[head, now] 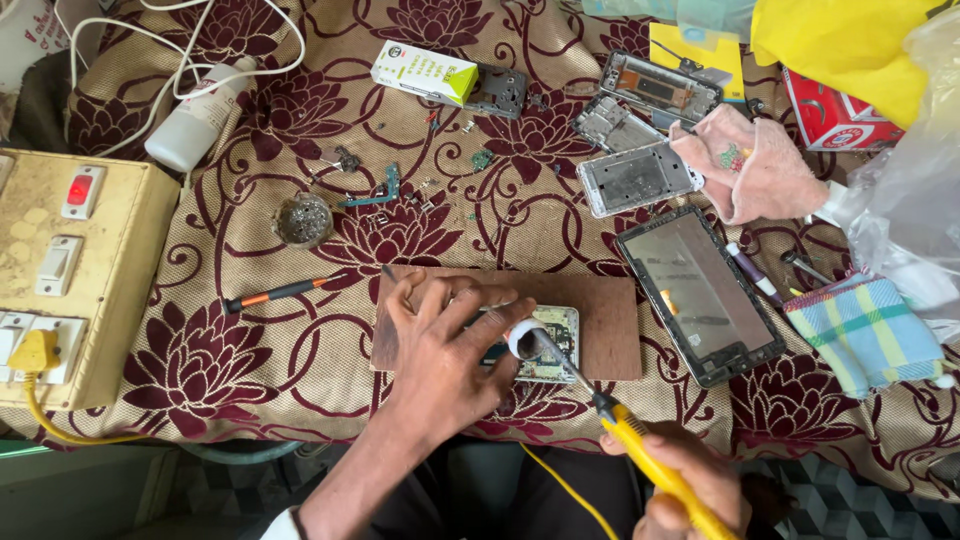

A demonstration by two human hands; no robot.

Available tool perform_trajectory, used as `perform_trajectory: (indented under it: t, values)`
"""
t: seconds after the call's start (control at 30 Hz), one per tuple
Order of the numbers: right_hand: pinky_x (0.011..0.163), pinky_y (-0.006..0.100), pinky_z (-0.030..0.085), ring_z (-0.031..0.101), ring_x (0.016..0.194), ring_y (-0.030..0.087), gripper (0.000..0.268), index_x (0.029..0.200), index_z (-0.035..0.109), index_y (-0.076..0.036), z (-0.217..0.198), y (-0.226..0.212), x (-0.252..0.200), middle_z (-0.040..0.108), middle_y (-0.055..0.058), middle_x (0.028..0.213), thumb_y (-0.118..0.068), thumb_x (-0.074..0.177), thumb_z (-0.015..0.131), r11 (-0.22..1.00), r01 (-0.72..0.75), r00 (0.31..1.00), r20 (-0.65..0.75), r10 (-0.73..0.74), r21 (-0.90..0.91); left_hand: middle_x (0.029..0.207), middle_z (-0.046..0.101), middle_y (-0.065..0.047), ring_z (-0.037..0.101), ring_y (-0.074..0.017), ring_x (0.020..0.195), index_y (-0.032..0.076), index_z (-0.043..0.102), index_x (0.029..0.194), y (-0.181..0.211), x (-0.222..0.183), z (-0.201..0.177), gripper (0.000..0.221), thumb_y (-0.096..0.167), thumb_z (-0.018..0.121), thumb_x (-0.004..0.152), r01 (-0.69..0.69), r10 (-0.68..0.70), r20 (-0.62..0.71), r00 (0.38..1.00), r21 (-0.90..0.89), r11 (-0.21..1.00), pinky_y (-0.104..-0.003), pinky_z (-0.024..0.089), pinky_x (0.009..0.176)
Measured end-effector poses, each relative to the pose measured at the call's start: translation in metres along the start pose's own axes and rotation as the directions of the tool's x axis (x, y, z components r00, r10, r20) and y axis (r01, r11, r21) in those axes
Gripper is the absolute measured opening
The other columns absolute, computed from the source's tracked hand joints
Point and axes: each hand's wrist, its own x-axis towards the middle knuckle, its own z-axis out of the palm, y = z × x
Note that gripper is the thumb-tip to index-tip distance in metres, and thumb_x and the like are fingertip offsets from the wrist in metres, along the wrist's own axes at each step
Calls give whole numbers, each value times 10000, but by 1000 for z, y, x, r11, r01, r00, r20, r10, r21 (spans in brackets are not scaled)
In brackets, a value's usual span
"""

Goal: The person uses a yellow hot air gun to apply heat to a disassembled mobile phone motherboard resting on a wooden block. They hold the device steady with their left hand while directing the airflow with their right hand.

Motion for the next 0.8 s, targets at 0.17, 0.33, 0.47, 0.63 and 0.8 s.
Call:
perform_trajectory:
  t: [0.17,0.33,0.47,0.63,0.8]
  values:
    - [1024,449,585,743,1180,344,494,1388,535,-78,-13,-9,-19,720,234,1242,-333,986,669,887,59,972,230,54,-458,1226,715,64,571,-211,1169,194,766,1173,9,-6,4,521,145,802,656,29,-28,14,999,-65,997,-557,263,1149]
    - [1018,482,581,745,1186,372,495,1400,540,-65,-18,-12,-15,734,246,1253,-326,1013,704,936,50,937,341,77,-349,1252,729,58,573,-208,1186,178,767,1190,11,-8,2,533,158,806,659,38,-36,20,999,-120,992,-534,237,1166]
    - [1057,487,605,761,1176,368,502,1424,520,3,-19,-8,-3,726,286,1244,-313,1058,656,995,94,972,218,-88,-16,1251,735,53,567,-216,1200,174,766,1202,11,-6,-4,577,141,801,627,27,-21,42,999,-144,989,-521,223,1173]
    - [1084,457,619,766,1140,359,460,1440,506,57,-21,-8,-17,701,323,1239,-148,1059,662,991,54,992,102,-67,125,1284,737,52,581,-203,1215,171,765,1217,13,-7,-9,587,61,768,641,3,13,88,996,-174,985,-470,275,1119]
    - [964,411,585,689,1128,435,568,1442,477,108,-30,-4,-37,590,411,1273,136,913,682,858,-157,988,81,134,489,1270,740,55,584,-197,1207,177,768,1213,14,-7,-9,551,57,795,675,-11,26,73,997,-191,982,-454,292,1090]
